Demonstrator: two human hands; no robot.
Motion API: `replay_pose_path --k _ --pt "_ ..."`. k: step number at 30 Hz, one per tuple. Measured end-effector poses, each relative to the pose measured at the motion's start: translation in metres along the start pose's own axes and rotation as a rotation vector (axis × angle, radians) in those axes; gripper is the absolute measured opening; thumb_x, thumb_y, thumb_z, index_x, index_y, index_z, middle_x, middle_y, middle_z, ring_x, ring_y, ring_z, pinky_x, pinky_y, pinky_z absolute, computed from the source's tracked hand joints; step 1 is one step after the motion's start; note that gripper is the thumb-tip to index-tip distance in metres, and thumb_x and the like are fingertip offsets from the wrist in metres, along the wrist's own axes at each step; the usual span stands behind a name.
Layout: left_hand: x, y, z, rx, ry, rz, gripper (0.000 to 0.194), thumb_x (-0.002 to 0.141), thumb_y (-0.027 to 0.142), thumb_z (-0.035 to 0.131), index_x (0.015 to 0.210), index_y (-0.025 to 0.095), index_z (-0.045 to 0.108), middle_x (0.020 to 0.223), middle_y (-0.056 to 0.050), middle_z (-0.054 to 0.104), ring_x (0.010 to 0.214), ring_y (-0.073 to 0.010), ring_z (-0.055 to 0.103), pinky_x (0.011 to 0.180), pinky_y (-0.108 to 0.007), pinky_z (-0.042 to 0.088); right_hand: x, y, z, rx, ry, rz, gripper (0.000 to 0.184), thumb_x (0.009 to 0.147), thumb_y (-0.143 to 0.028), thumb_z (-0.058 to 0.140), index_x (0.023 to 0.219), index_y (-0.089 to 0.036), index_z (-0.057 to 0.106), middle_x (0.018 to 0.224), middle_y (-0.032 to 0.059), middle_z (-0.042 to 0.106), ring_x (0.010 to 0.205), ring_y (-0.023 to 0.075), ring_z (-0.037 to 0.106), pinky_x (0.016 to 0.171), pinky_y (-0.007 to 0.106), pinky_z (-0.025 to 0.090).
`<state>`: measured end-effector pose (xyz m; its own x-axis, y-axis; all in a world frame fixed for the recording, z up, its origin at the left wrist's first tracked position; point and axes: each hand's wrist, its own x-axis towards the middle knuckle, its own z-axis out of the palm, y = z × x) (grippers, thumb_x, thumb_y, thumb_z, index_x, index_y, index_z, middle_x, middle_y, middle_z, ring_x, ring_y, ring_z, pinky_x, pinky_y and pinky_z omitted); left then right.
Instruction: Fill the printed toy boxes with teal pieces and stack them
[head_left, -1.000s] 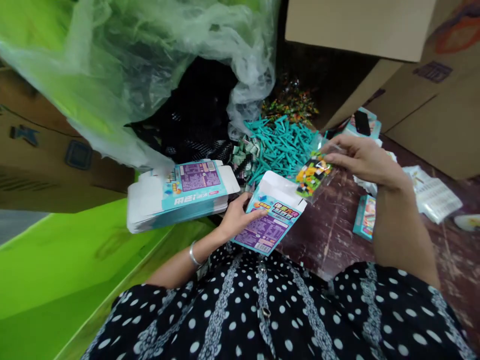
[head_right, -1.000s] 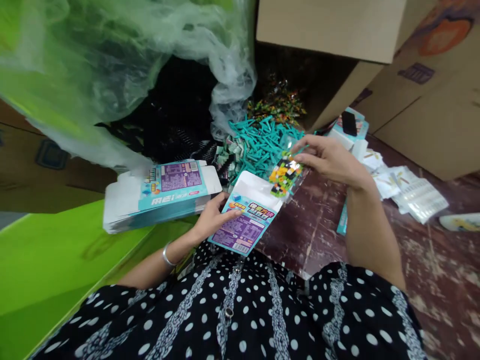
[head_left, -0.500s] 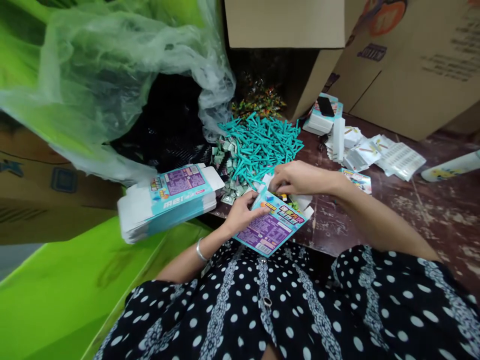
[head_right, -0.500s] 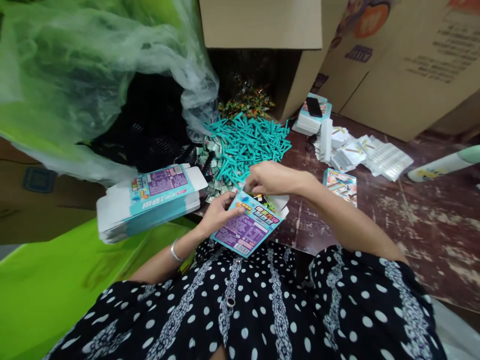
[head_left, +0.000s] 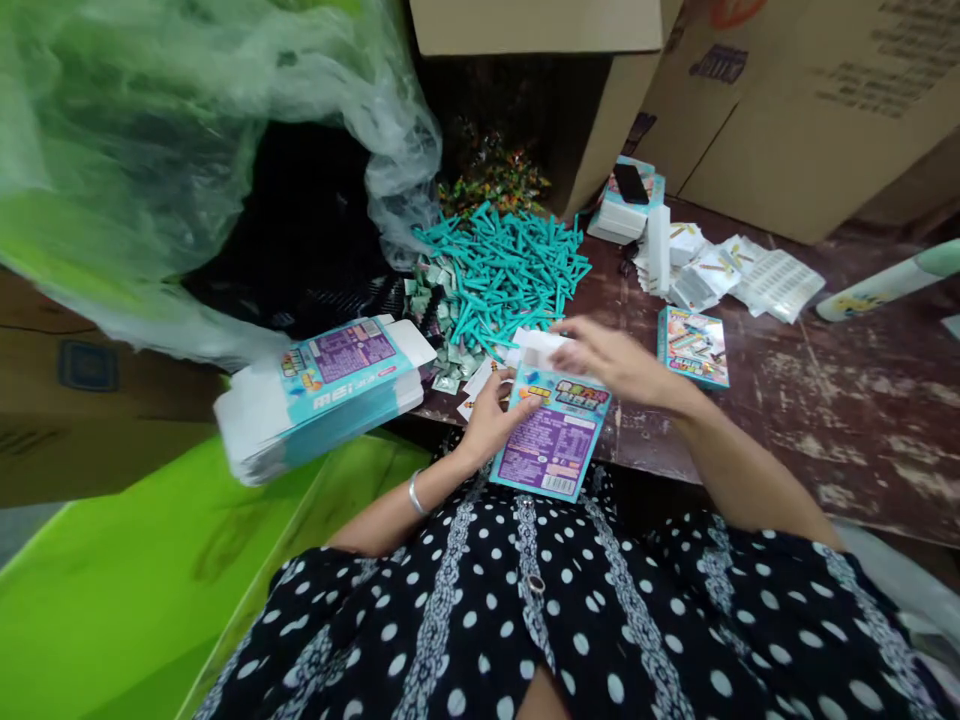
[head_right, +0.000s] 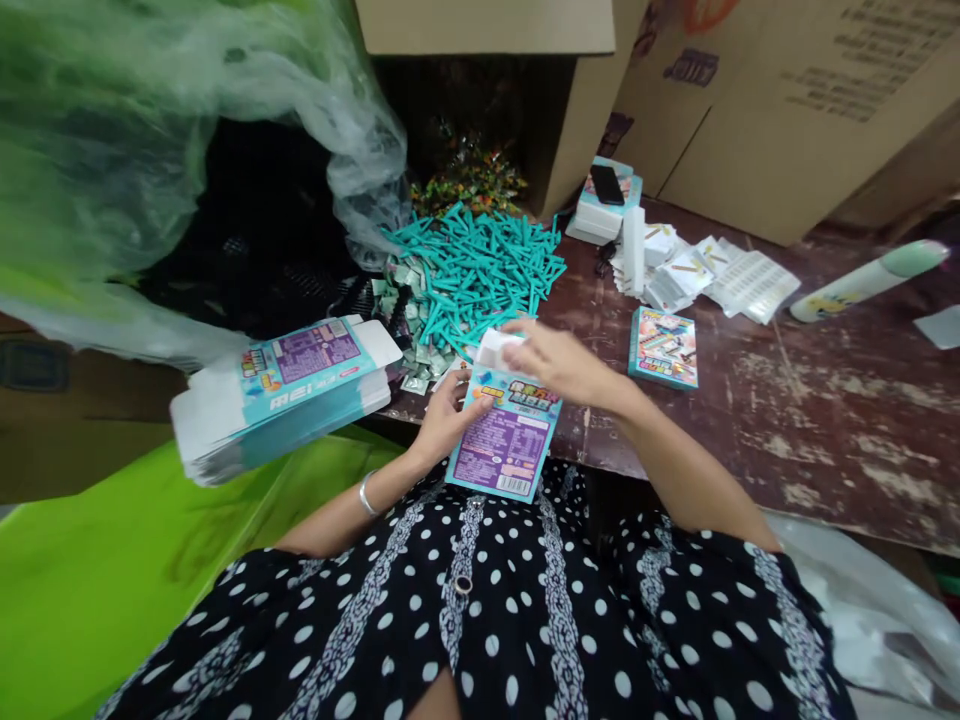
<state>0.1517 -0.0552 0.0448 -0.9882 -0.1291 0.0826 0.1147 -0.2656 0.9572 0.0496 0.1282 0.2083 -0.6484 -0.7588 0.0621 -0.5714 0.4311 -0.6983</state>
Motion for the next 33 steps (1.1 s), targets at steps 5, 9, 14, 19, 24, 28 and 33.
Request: replay_pose_path --k 5,9,14,19,24,28,33 --pt "-0.013 -0.009 -0.004 -0.053 -0.028 0.026 0.104 0.090 0.056 0.085 0.173 0.026 0.031 0.154 -0.018 0.068 0.130 -0.0319 0.074 0.106 -0.044 0.062 -0.057 0.036 0.015 0.064 0.524 0.056 0.045 0.106 -0.061 0.064 0.131 -0.026 0.077 0.125 0.0103 0.081 0.117 0.0276 0.078 0.103 0.048 0.065" --pt "-0.017 -0.026 -0.004 0.017 -0.095 0.026 0.092 0.096 0.058 0.077 0.173 0.028 0.036 0.175 -0.016 0.049 0.149 -0.0332 0.062 0.117 -0.043 0.058 -0.095 0.067 0.095 0.206 0.606 0.171 0.068 0.099 -0.061 0.073 0.159 -0.030 0.061 0.162 0.0123 0.064 0.144 0.0337 0.066 0.120 0.054 0.058" --pt "-0.013 -0.035 0.001 0.075 -0.145 0.008 0.075 0.096 0.057 0.075 0.161 0.025 0.052 0.165 -0.014 0.060 0.142 -0.0323 0.066 0.117 -0.044 0.056 -0.102 0.071 0.153 0.372 0.856 0.262 0.082 0.105 -0.057 0.063 0.177 -0.032 0.033 0.165 0.0146 0.059 0.145 0.0331 0.066 0.113 0.052 0.063" --pt "-0.010 -0.035 0.004 0.088 -0.167 -0.039 0.067 0.094 0.057 0.075 0.151 0.027 0.056 0.139 -0.010 0.073 0.121 -0.0277 0.073 0.103 -0.039 0.060 -0.106 0.077 0.141 0.382 0.837 0.289 0.052 0.098 -0.061 0.069 0.141 -0.031 0.069 0.135 0.0098 0.076 0.117 0.0329 0.075 0.095 0.047 0.066" --pt "0.001 -0.036 0.003 0.223 -0.071 0.018 0.045 0.095 0.065 0.068 0.109 0.022 0.068 0.110 -0.007 0.072 0.104 -0.0251 0.069 0.092 -0.036 0.057 -0.102 0.087 0.130 0.379 0.757 0.316 0.040 0.097 -0.066 0.065 0.096 -0.026 0.072 0.104 0.0067 0.079 0.097 0.0299 0.072 0.086 0.041 0.060" --pt "0.011 -0.031 0.006 0.228 0.043 0.166 0.042 0.093 0.063 0.071 0.096 0.023 0.059 0.107 -0.006 0.068 0.104 -0.0231 0.067 0.095 -0.035 0.055 -0.092 0.085 0.132 0.381 0.907 0.247 0.035 0.092 -0.060 0.071 0.093 -0.026 0.062 0.114 0.0088 0.076 0.104 0.0285 0.071 0.095 0.042 0.058" --pt "0.014 -0.016 0.008 0.140 0.006 0.132 0.049 0.084 0.062 0.081 0.097 0.025 0.052 0.092 -0.001 0.066 0.085 -0.0193 0.068 0.083 -0.032 0.054 -0.090 0.083 0.130 0.496 0.941 0.189 0.044 0.083 -0.061 0.083 0.097 -0.028 0.057 0.093 0.0041 0.072 0.090 0.0250 0.068 0.088 0.040 0.058"
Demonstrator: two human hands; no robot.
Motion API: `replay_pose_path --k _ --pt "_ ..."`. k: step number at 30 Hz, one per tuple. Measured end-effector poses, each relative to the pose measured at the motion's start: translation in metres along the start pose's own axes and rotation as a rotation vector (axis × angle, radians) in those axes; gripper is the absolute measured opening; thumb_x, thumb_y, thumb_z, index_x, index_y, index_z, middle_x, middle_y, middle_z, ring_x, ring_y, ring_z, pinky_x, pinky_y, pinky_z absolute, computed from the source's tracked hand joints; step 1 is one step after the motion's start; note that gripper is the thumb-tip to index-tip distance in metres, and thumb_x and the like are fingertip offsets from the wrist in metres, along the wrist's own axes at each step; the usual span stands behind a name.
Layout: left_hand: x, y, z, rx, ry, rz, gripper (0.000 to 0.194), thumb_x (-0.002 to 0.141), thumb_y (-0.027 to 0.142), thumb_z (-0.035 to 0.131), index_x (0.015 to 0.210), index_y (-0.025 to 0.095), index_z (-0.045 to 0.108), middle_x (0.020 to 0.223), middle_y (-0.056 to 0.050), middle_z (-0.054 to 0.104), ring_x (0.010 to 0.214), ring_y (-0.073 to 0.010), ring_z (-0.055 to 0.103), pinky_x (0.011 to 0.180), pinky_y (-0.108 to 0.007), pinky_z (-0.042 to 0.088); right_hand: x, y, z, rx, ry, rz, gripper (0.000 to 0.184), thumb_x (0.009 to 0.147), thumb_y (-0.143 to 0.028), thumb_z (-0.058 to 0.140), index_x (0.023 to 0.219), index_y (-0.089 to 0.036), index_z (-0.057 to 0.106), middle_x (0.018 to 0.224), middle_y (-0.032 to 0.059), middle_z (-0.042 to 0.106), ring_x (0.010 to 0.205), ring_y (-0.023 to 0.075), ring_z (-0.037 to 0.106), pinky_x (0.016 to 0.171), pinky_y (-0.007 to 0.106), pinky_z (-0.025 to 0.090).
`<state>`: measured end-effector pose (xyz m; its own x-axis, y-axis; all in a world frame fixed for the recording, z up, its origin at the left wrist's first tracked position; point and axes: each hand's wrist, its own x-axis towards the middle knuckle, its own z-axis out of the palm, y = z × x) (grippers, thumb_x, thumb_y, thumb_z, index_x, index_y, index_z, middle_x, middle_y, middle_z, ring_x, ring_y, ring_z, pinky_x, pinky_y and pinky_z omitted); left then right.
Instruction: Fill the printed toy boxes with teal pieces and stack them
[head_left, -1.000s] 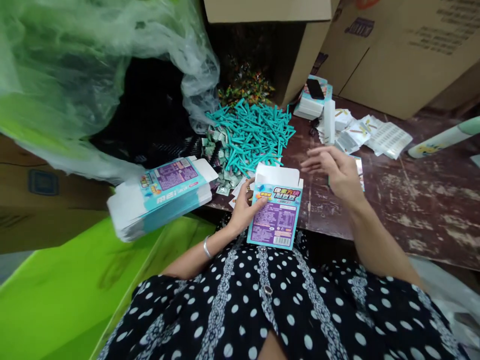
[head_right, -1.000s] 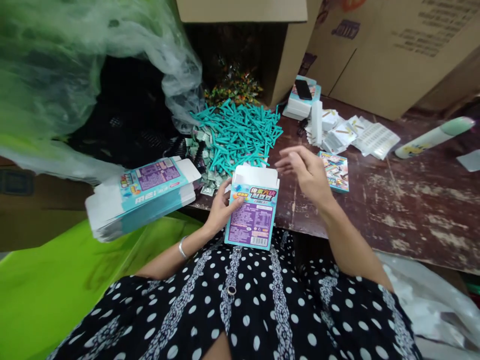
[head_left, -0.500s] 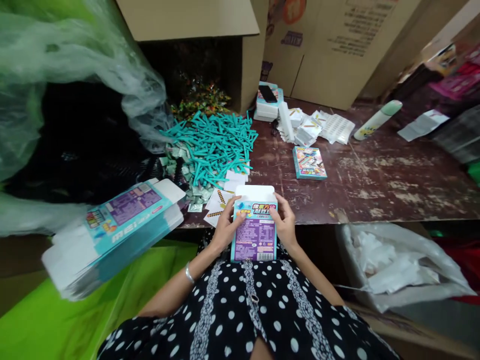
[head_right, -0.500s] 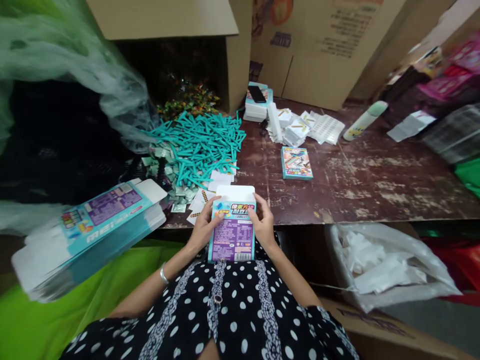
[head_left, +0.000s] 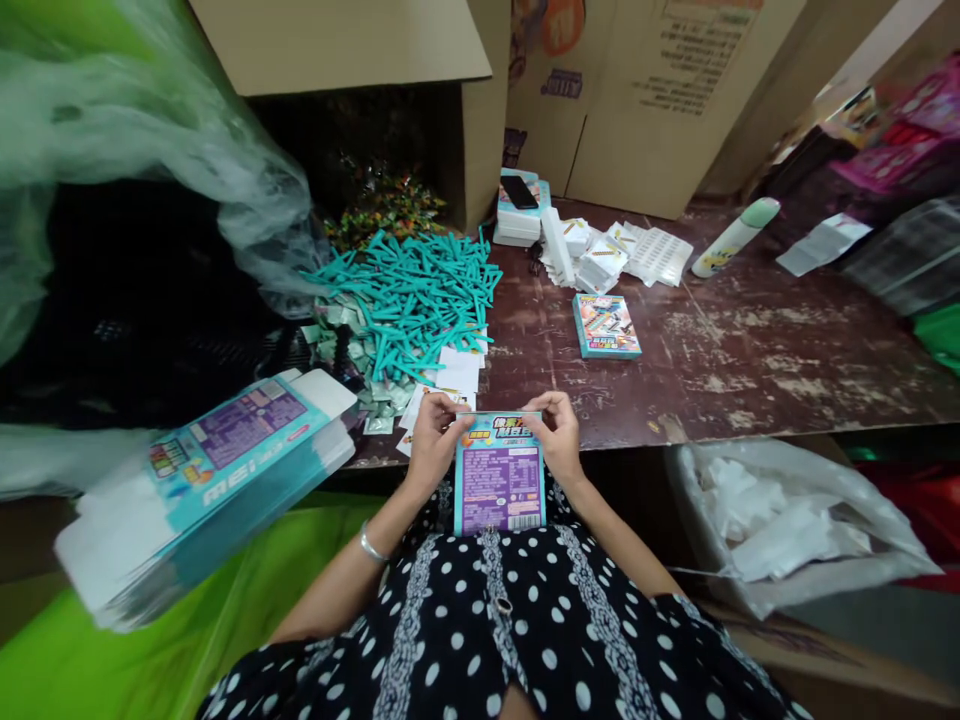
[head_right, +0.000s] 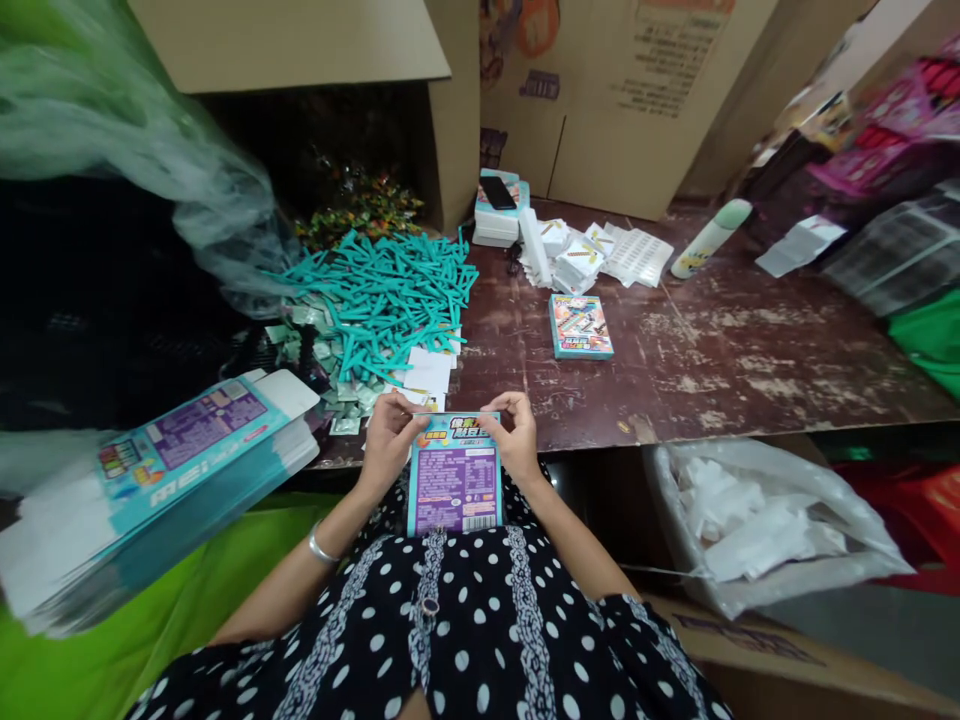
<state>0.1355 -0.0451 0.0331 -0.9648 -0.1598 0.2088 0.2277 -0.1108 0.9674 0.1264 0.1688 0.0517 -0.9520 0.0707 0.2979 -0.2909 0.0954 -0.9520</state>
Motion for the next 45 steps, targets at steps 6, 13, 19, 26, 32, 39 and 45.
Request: replay_pose_path --k 6,13,19,26,32,39,45 --pt "0.018 0.032 -0.016 0.132 -0.325 -0.062 0.039 0.083 0.057 0.085 0.085 0.021 0.069 0.085 -0.003 0.069 0.081 -0.0200 0.065 0.075 -0.031 0.051 0.024 -0.027 -0.022 -0.034 -0.415 0.106 0.040 0.082 -0.058 0.088 0.082 -0.024 0.067 0.091 0.0027 0.075 0.085 0.0213 0.069 0.083 0.036 0.058" --pt "0.027 0.047 -0.018 0.249 -0.435 -0.039 0.029 0.086 0.051 0.081 0.101 0.028 0.090 0.098 -0.008 0.077 0.098 -0.0280 0.068 0.091 -0.043 0.055 0.050 -0.060 -0.038 -0.272 -0.800 0.105 0.042 0.099 -0.054 0.073 0.130 -0.030 0.087 0.131 0.0050 0.083 0.119 0.0290 0.079 0.110 0.049 0.061" --pt "0.024 0.042 -0.010 0.180 -0.350 -0.050 0.025 0.090 0.052 0.078 0.096 0.032 0.091 0.087 -0.006 0.068 0.089 -0.0245 0.061 0.086 -0.040 0.053 0.053 -0.061 -0.036 -0.318 -0.769 0.092 0.043 0.104 -0.057 0.067 0.128 -0.028 0.088 0.125 0.0058 0.085 0.110 0.0265 0.082 0.101 0.043 0.064" --pt "0.008 0.033 -0.024 0.125 -0.524 0.074 0.032 0.099 0.049 0.073 0.117 0.029 0.088 0.118 -0.010 0.075 0.116 -0.0280 0.069 0.110 -0.046 0.053 0.017 -0.045 -0.038 -0.355 -0.737 -0.012 0.057 0.113 -0.068 0.047 0.144 -0.032 0.079 0.143 0.0063 0.078 0.132 0.0295 0.074 0.119 0.051 0.057" --pt "0.004 0.022 -0.038 0.105 -0.584 0.047 0.041 0.097 0.046 0.079 0.134 0.028 0.082 0.137 -0.010 0.079 0.124 -0.0281 0.072 0.115 -0.047 0.053 0.080 -0.034 -0.081 -0.608 -0.608 -0.108 0.076 0.105 -0.084 0.045 0.155 -0.033 0.069 0.157 0.0100 0.067 0.153 0.0383 0.056 0.130 0.064 0.043" --pt "0.009 0.014 -0.037 0.076 -0.482 -0.044 0.046 0.094 0.051 0.079 0.130 0.023 0.082 0.136 -0.011 0.081 0.119 -0.0285 0.075 0.105 -0.041 0.059 0.196 -0.005 -0.130 -1.362 0.041 0.356 0.142 0.082 -0.092 0.071 0.181 -0.008 0.013 0.182 0.0369 0.012 0.170 0.0567 0.015 0.132 0.075 0.024" --pt "0.010 0.008 -0.047 0.092 -0.404 -0.118 0.052 0.091 0.054 0.082 0.131 0.020 0.082 0.130 -0.011 0.083 0.115 -0.0296 0.075 0.103 -0.040 0.059 0.194 0.012 -0.132 -1.364 0.056 0.388 0.124 0.082 -0.078 0.076 0.179 -0.016 0.027 0.184 0.0296 0.018 0.165 0.0554 0.030 0.129 0.073 0.033"
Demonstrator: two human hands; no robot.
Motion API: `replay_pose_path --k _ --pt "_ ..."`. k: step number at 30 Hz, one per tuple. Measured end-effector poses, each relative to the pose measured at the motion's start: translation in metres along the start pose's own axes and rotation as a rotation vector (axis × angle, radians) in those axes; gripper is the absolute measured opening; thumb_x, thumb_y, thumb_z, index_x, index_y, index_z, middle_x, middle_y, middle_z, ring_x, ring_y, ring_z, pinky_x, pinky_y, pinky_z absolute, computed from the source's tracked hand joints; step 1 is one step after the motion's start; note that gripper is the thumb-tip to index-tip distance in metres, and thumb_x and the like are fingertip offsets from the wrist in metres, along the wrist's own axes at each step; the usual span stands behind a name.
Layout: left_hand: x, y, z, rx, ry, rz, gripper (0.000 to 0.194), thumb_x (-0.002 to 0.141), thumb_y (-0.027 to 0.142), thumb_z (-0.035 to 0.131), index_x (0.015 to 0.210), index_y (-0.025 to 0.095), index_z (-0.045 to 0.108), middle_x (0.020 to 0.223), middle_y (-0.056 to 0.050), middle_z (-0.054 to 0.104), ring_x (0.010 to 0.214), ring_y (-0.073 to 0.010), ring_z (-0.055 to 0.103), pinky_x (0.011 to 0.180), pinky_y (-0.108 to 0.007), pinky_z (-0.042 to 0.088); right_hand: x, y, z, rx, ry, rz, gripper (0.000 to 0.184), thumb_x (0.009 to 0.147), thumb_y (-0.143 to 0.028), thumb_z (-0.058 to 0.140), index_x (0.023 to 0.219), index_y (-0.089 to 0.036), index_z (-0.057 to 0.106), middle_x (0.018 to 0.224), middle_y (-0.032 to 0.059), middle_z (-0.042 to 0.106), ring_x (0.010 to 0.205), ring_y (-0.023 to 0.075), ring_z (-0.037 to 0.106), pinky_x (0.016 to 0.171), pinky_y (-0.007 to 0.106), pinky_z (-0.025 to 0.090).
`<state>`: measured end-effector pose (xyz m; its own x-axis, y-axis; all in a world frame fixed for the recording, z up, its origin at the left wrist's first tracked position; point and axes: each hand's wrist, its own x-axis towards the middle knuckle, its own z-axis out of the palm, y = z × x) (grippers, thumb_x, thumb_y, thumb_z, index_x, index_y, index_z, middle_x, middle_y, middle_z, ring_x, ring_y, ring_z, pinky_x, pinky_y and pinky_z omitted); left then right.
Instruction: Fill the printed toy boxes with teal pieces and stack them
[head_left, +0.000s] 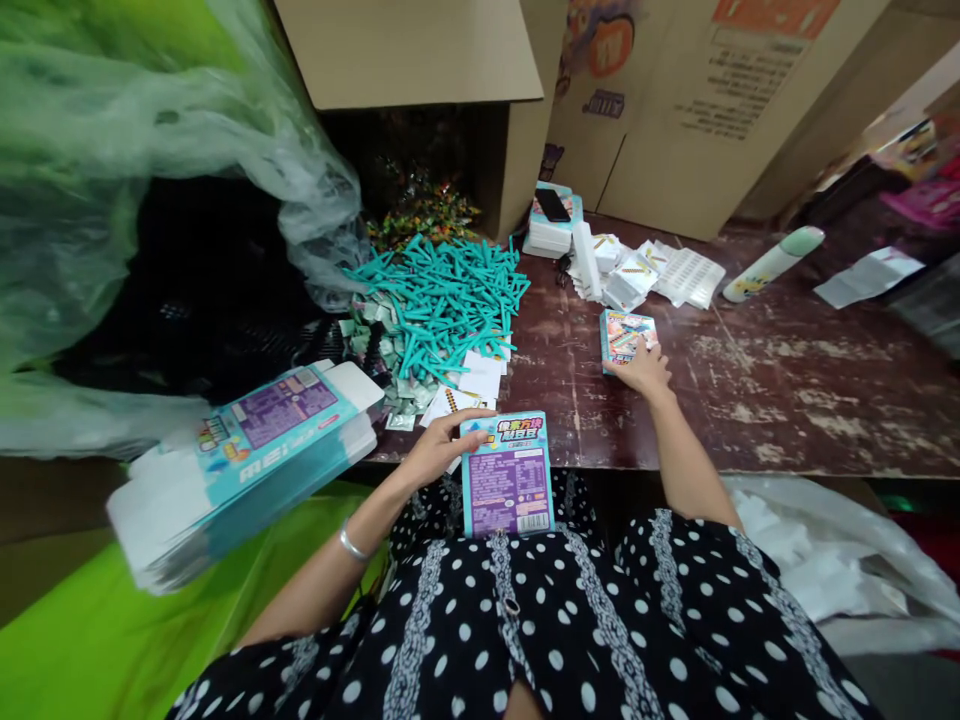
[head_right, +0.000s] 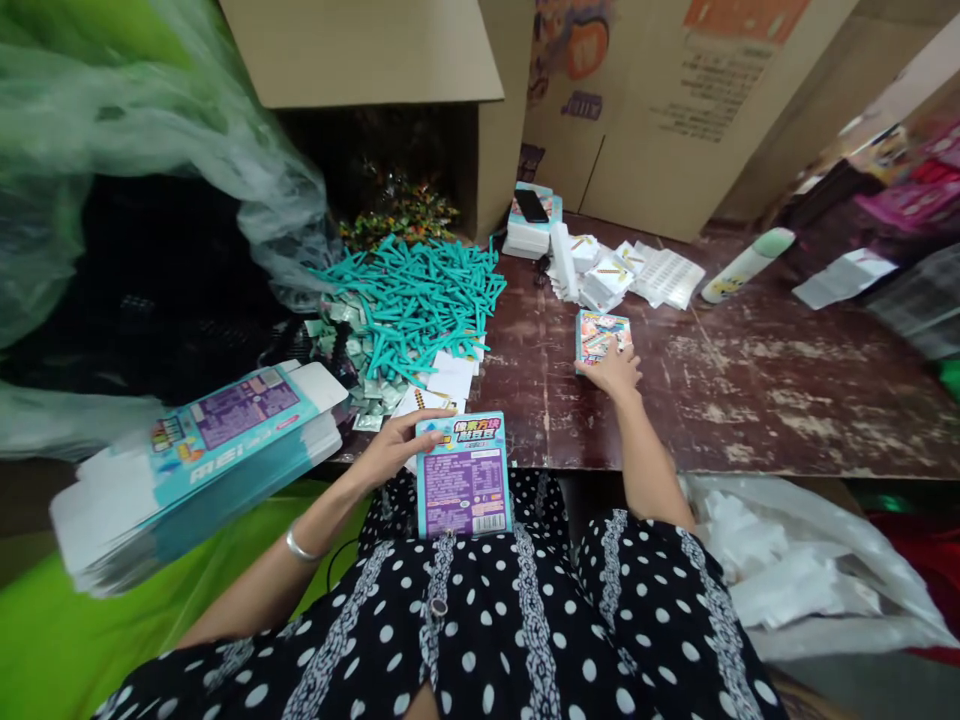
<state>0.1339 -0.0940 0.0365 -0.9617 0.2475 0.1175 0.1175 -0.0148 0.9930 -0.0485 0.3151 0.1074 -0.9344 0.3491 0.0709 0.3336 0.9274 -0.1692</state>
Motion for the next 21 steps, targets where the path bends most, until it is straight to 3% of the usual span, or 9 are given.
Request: replay_pose_path --k 3,6,8,11,16,18,21 --pt "0.001 -0.005 -0.004 -0.001 0.012 -0.022 0.053 0.090 0.055 0.083 0.131 0.021 0.082 0.129 -0.010 0.083 0.113 -0.0292 0.075 0.102 -0.040 0.059 0.001 0.022 -0.007 0.300 0.029 -0.077 0.106 0.083 -0.079 0.063 0.168 -0.019 0.047 0.176 0.0236 0.040 0.159 0.0497 0.042 0.125 0.070 0.041" --pt "0.003 -0.011 -0.004 -0.037 0.029 -0.029 0.054 0.088 0.056 0.084 0.129 0.021 0.083 0.130 -0.011 0.082 0.112 -0.0287 0.075 0.101 -0.040 0.059 -0.007 0.051 -0.018 0.964 -0.136 -0.096 0.100 0.087 -0.088 0.037 0.162 -0.022 0.052 0.162 0.0205 0.060 0.147 0.0458 0.058 0.109 0.070 0.056" --pt "0.005 -0.013 -0.003 -0.048 0.041 -0.034 0.054 0.087 0.057 0.085 0.127 0.020 0.083 0.128 -0.011 0.083 0.111 -0.0288 0.075 0.101 -0.040 0.060 -0.020 0.066 -0.021 1.331 -0.251 -0.137 0.098 0.088 -0.090 0.032 0.161 -0.028 0.051 0.160 0.0178 0.063 0.147 0.0446 0.059 0.105 0.073 0.056" --pt "0.009 -0.012 0.001 -0.031 0.034 -0.050 0.054 0.088 0.057 0.084 0.127 0.020 0.083 0.121 -0.010 0.084 0.105 -0.0283 0.076 0.096 -0.039 0.061 -0.042 0.074 -0.013 1.601 -0.313 -0.143 0.088 0.090 -0.086 0.041 0.158 -0.032 0.052 0.158 0.0141 0.066 0.152 0.0405 0.055 0.110 0.078 0.051" --pt "0.009 -0.010 0.003 -0.036 0.022 -0.032 0.053 0.088 0.057 0.084 0.126 0.020 0.084 0.123 -0.010 0.084 0.108 -0.0293 0.076 0.098 -0.039 0.061 -0.074 0.062 0.021 1.821 -0.238 0.023 0.065 0.094 -0.071 0.044 0.144 -0.031 0.060 0.150 0.0106 0.073 0.145 0.0340 0.065 0.115 0.072 0.053" --pt "0.008 -0.011 0.001 -0.025 0.036 -0.044 0.054 0.088 0.057 0.085 0.127 0.020 0.083 0.126 -0.010 0.083 0.112 -0.0302 0.076 0.101 -0.040 0.061 -0.091 0.057 0.036 1.743 -0.383 0.086 0.057 0.096 -0.067 0.049 0.131 -0.026 0.067 0.141 0.0151 0.077 0.137 0.0336 0.072 0.113 0.065 0.059" --pt "0.005 -0.015 -0.001 -0.042 0.051 -0.061 0.057 0.087 0.058 0.085 0.128 0.020 0.082 0.131 -0.011 0.082 0.116 -0.0309 0.076 0.104 -0.041 0.060 -0.115 0.055 0.047 1.289 -0.707 0.082 0.059 0.098 -0.072 0.057 0.114 -0.018 0.074 0.120 0.0230 0.082 0.116 0.0383 0.080 0.105 0.063 0.064"
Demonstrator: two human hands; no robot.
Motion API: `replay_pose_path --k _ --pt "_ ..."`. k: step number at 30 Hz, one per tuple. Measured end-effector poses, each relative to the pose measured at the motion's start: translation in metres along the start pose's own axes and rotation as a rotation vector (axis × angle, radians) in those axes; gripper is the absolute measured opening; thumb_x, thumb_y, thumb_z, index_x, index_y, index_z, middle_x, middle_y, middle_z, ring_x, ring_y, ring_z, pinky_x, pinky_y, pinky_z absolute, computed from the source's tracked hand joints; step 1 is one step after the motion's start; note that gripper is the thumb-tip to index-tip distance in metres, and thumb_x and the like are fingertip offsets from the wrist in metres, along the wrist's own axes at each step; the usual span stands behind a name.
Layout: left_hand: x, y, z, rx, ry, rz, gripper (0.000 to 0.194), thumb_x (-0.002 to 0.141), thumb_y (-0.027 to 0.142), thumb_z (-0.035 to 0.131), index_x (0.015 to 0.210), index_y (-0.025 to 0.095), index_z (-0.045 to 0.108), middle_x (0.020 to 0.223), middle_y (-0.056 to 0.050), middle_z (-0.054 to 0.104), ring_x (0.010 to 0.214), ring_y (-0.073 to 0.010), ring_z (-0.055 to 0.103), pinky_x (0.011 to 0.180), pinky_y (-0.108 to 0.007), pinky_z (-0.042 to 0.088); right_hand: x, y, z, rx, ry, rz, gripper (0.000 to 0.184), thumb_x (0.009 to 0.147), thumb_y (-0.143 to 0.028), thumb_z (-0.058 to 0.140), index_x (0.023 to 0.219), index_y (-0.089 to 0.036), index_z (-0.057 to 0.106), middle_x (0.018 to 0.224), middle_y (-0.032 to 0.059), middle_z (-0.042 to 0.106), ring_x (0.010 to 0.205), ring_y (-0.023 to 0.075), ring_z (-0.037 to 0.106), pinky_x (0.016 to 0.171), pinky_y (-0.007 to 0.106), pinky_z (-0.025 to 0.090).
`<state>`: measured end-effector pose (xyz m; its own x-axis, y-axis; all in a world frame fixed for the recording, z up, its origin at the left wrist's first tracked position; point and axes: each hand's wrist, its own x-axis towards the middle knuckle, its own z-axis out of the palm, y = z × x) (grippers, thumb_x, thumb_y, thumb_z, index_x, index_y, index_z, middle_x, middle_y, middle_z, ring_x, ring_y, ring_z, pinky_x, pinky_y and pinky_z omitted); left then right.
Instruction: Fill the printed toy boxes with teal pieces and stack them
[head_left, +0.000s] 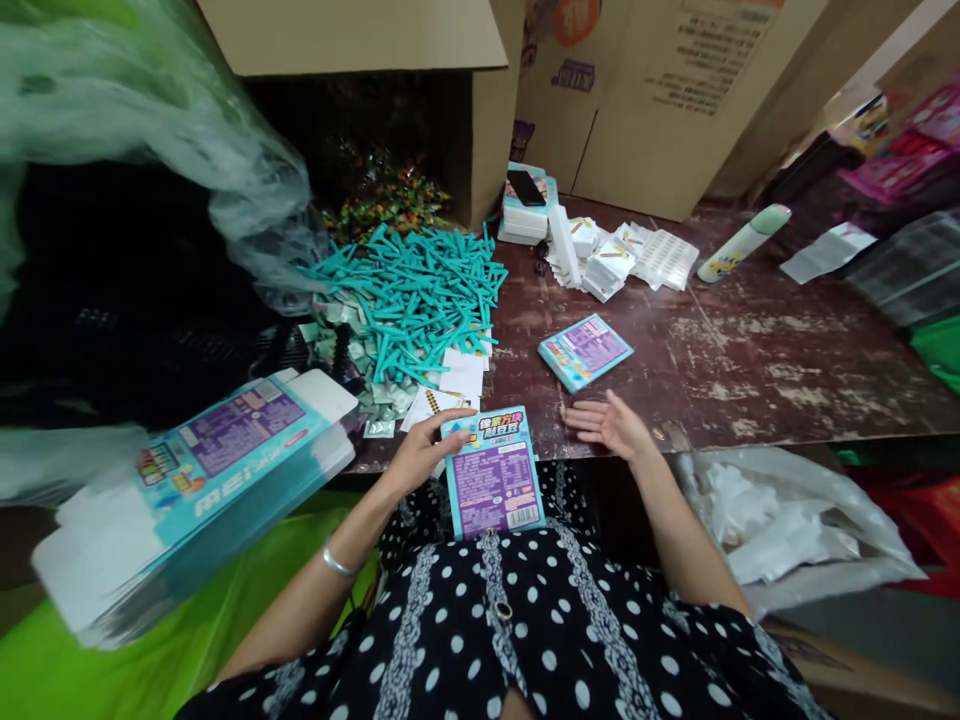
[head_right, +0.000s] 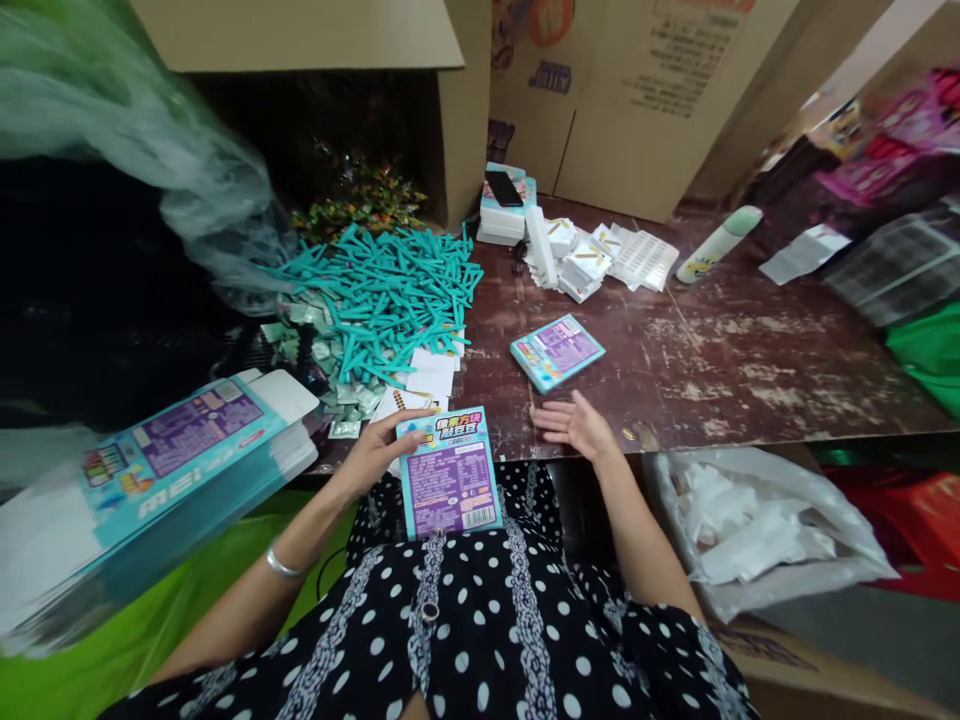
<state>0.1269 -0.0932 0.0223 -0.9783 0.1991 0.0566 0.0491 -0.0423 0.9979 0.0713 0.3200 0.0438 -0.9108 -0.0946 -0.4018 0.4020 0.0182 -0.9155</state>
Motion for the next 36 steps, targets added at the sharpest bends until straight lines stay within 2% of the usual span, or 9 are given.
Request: replay_pose_path --k 2,4,7,9,12,18,23,28,36 --pt "0.000 -0.001 0.001 0.004 -0.003 0.000 0.056 0.087 0.058 0.085 0.129 0.020 0.082 0.133 -0.011 0.082 0.117 -0.0305 0.075 0.106 -0.042 0.059 -0.005 -0.004 -0.002 -0.391 0.056 -0.053 0.057 0.095 -0.071 0.065 0.113 -0.018 0.077 0.110 0.0209 0.084 0.108 0.0399 0.082 0.105 0.066 0.064" --pt "0.000 -0.001 0.003 0.025 -0.016 0.001 0.055 0.088 0.056 0.084 0.129 0.020 0.082 0.132 -0.010 0.082 0.115 -0.0294 0.075 0.105 -0.041 0.059 -0.002 -0.024 -0.012 -0.782 0.213 -0.328 0.052 0.092 -0.059 0.076 0.128 -0.023 0.077 0.122 0.0170 0.083 0.123 0.0417 0.077 0.117 0.068 0.057" --pt "0.002 0.002 0.008 0.041 -0.043 0.001 0.055 0.088 0.057 0.083 0.130 0.020 0.082 0.128 -0.010 0.082 0.110 -0.0281 0.075 0.100 -0.039 0.060 0.025 -0.075 -0.026 -1.293 0.235 -0.643 0.097 0.081 -0.041 0.089 0.169 -0.025 0.050 0.175 0.0131 0.049 0.168 0.0431 0.036 0.139 0.064 0.032" --pt "0.002 0.004 0.012 0.031 -0.055 0.003 0.055 0.089 0.057 0.083 0.130 0.020 0.082 0.127 -0.010 0.082 0.110 -0.0278 0.074 0.100 -0.038 0.059 0.053 -0.109 -0.024 -1.545 0.106 -0.590 0.129 0.070 -0.041 0.098 0.179 -0.023 0.032 0.187 0.0132 0.022 0.175 0.0438 0.014 0.142 0.063 0.022" --pt "0.002 0.006 0.016 0.008 -0.069 0.004 0.057 0.088 0.058 0.083 0.131 0.020 0.081 0.124 -0.010 0.082 0.108 -0.0277 0.074 0.098 -0.038 0.059 0.093 -0.141 -0.004 -1.741 -0.128 -0.443 0.145 0.063 -0.057 0.101 0.182 -0.024 0.025 0.189 0.0166 0.011 0.175 0.0484 0.008 0.139 0.069 0.016" --pt "0.001 0.001 0.011 0.040 -0.026 0.018 0.056 0.091 0.060 0.080 0.131 0.022 0.080 0.126 -0.010 0.082 0.111 -0.0294 0.075 0.102 -0.042 0.059 0.134 -0.157 0.037 -1.858 -0.277 -0.424 0.149 0.064 -0.080 0.094 0.182 -0.025 0.023 0.182 0.0257 0.029 0.169 0.0514 0.027 0.135 0.069 0.023" --pt "0.004 -0.003 0.008 0.028 0.002 -0.009 0.057 0.091 0.061 0.080 0.132 0.021 0.080 0.128 -0.011 0.082 0.113 -0.0300 0.076 0.104 -0.042 0.058 0.144 -0.163 0.036 -1.663 0.402 -0.124 0.125 0.093 -0.092 0.055 0.183 -0.016 0.011 0.168 0.0384 0.042 0.150 0.0563 0.055 0.121 0.066 0.046" --pt "0.010 -0.005 0.007 0.007 -0.025 -0.023 0.059 0.091 0.062 0.079 0.132 0.019 0.079 0.125 -0.011 0.082 0.109 -0.0298 0.076 0.100 -0.042 0.058 0.131 -0.163 0.012 -1.385 0.570 -0.074 0.123 0.096 -0.096 0.037 0.183 -0.013 0.011 0.179 0.0394 0.020 0.159 0.0576 0.043 0.128 0.068 0.038" --pt "0.012 -0.007 0.007 -0.012 0.034 -0.034 0.058 0.087 0.058 0.083 0.130 0.019 0.080 0.118 -0.009 0.083 0.103 -0.0281 0.075 0.097 -0.040 0.059 0.111 -0.123 0.008 -1.357 0.543 -0.023 0.130 0.083 -0.095 0.064 0.180 -0.017 0.025 0.184 0.0328 0.010 0.167 0.0605 0.023 0.129 0.073 0.033"
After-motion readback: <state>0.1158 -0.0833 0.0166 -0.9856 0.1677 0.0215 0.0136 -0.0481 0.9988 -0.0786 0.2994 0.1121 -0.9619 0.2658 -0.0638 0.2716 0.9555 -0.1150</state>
